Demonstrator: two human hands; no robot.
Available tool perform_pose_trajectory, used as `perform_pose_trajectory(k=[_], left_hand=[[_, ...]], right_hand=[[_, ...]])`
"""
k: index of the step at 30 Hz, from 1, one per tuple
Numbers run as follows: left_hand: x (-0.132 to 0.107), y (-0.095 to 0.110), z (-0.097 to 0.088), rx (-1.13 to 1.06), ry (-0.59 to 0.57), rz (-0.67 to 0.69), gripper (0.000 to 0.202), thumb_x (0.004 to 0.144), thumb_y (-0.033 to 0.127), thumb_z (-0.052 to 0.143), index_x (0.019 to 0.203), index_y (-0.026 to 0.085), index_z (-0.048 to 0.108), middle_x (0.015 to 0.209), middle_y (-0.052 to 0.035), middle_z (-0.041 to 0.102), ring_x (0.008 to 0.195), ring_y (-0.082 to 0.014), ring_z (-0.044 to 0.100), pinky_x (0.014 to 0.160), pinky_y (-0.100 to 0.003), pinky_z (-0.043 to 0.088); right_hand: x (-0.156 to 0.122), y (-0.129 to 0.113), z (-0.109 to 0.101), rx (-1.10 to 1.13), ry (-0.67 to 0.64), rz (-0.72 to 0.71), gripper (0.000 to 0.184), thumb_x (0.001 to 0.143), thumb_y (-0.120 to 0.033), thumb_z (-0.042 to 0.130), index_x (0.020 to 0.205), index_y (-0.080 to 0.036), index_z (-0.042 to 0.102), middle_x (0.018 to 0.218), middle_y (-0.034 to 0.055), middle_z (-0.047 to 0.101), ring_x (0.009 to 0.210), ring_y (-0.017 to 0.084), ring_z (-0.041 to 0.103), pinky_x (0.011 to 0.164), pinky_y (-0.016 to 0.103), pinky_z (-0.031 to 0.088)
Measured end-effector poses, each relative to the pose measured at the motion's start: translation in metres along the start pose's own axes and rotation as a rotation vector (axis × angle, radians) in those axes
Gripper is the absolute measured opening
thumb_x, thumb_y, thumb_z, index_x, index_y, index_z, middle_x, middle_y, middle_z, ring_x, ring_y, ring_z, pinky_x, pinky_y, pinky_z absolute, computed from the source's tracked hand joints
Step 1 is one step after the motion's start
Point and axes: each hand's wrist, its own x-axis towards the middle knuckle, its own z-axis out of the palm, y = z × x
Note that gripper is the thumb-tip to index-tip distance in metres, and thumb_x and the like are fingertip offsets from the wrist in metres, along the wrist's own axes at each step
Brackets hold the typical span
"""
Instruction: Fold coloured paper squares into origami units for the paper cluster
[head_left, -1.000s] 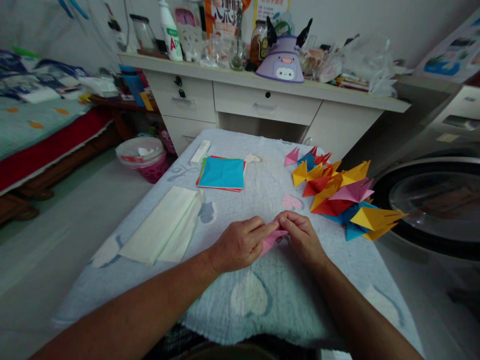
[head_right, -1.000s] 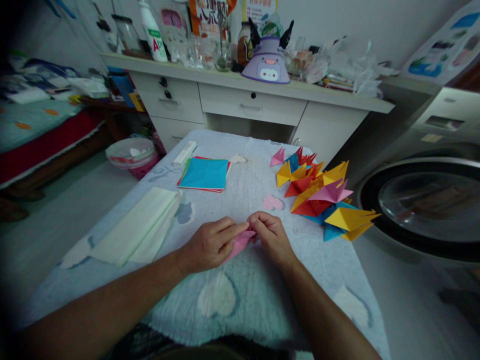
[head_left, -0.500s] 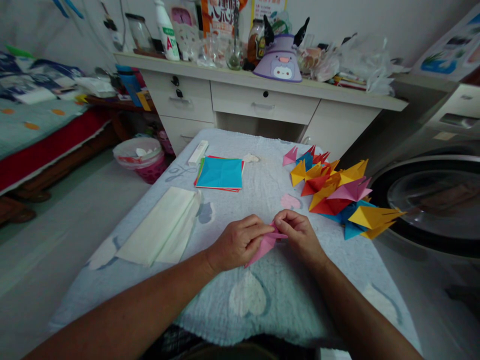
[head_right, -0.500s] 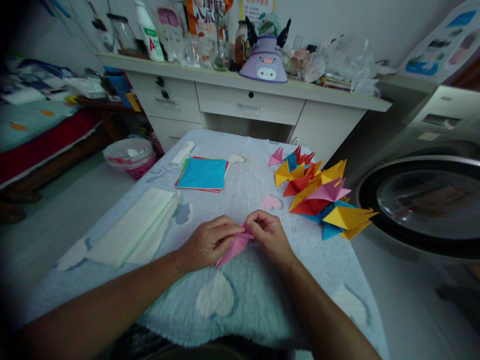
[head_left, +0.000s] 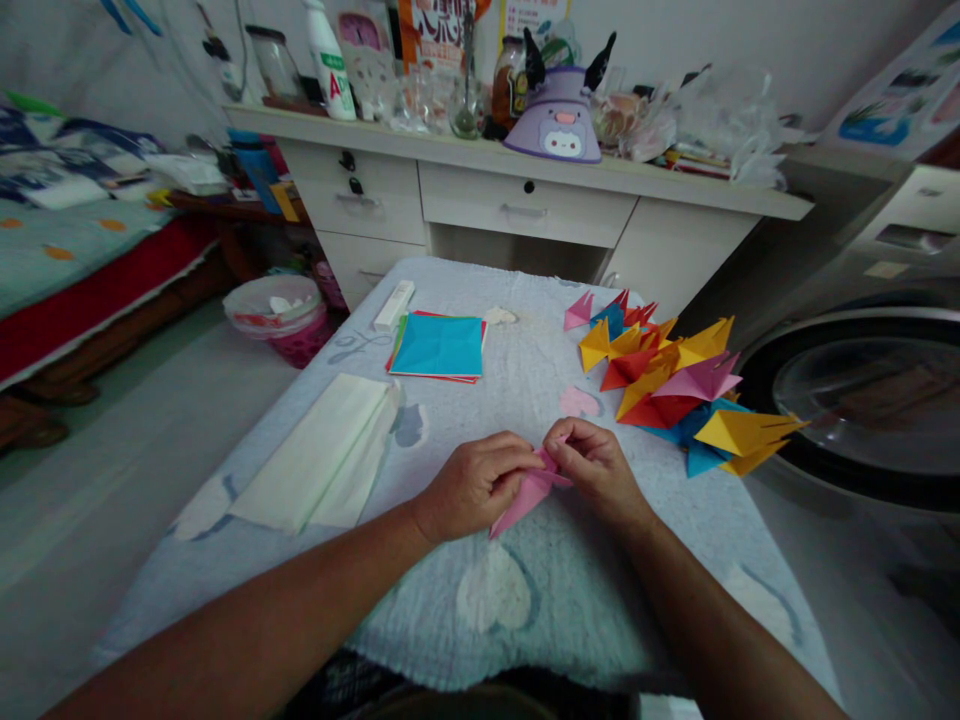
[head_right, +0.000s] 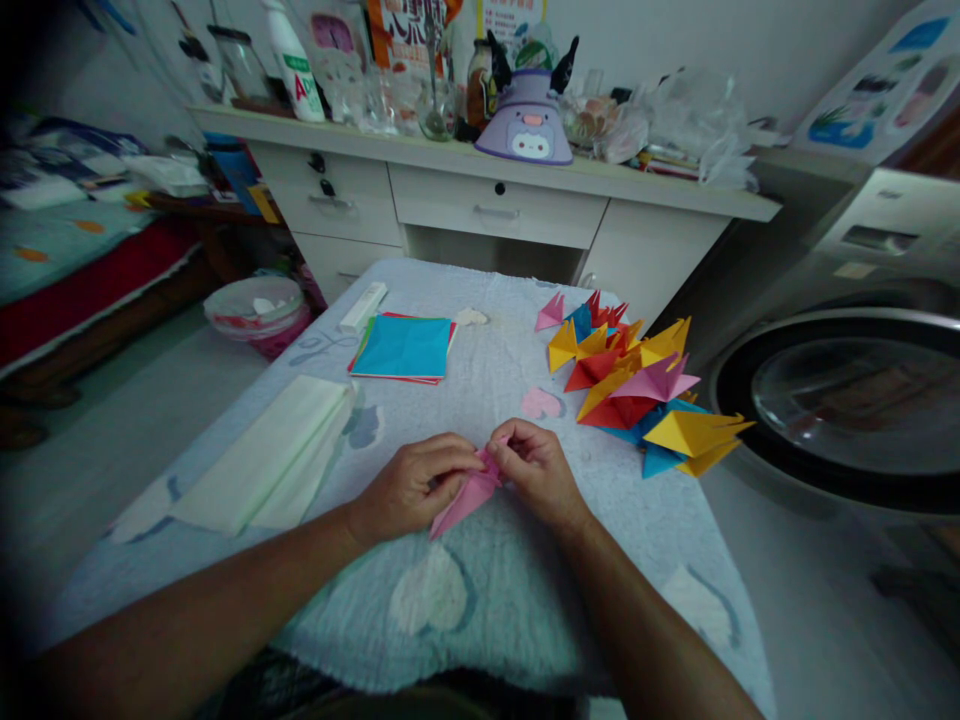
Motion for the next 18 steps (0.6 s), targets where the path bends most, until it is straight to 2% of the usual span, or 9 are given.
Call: perform_pose_trajectory(k=[4,11,18], left_hand=[[0.0002,0.0003,0.0003,-0.032,0.007,-0.036,0.029,0.082,0.000,0.048,0.096,0.016,0.068,0.089,-0.0056,0.069,0.083,-0.0131,0.065,0.074,-0.025,0.053],[0.0008,0.0001,0.0013,-0.052,0.014,-0.037,0.026,0.082,0.001,0.049,0.094,0.016,0.068,0.089,-0.0053,0.070,0.083,-0.0130,0.066,0.074,-0.024,0.053],[0.0017,-0.0007,0.0016,-0.040,0.027,-0.028,0.027,0.082,0.001,0.050,0.095,0.016,0.068,0.089,-0.0048,0.071,0.082,-0.0128,0.067,0.074,-0.025,0.055]], right_hand=[[0.0001,-0.0010,0.0016,-0.012,-0.002,-0.001,0.023,0.081,-0.038,0.069,0.074,-0.018,0.059,0.060,-0.0045,0.052,0.052,0.008,0.044,0.050,0.021,0.033],[0.0011,-0.0054,0.0084,-0.029,-0.027,0.050,0.027,0.075,-0.041,0.074,0.073,-0.018,0.059,0.057,-0.0056,0.048,0.050,0.007,0.038,0.048,0.020,0.030],[-0.0014,-0.0054,0.0042,-0.047,-0.022,0.059,0.028,0.079,-0.044,0.070,0.074,-0.018,0.061,0.059,-0.0041,0.050,0.052,0.009,0.040,0.050,0.022,0.032]])
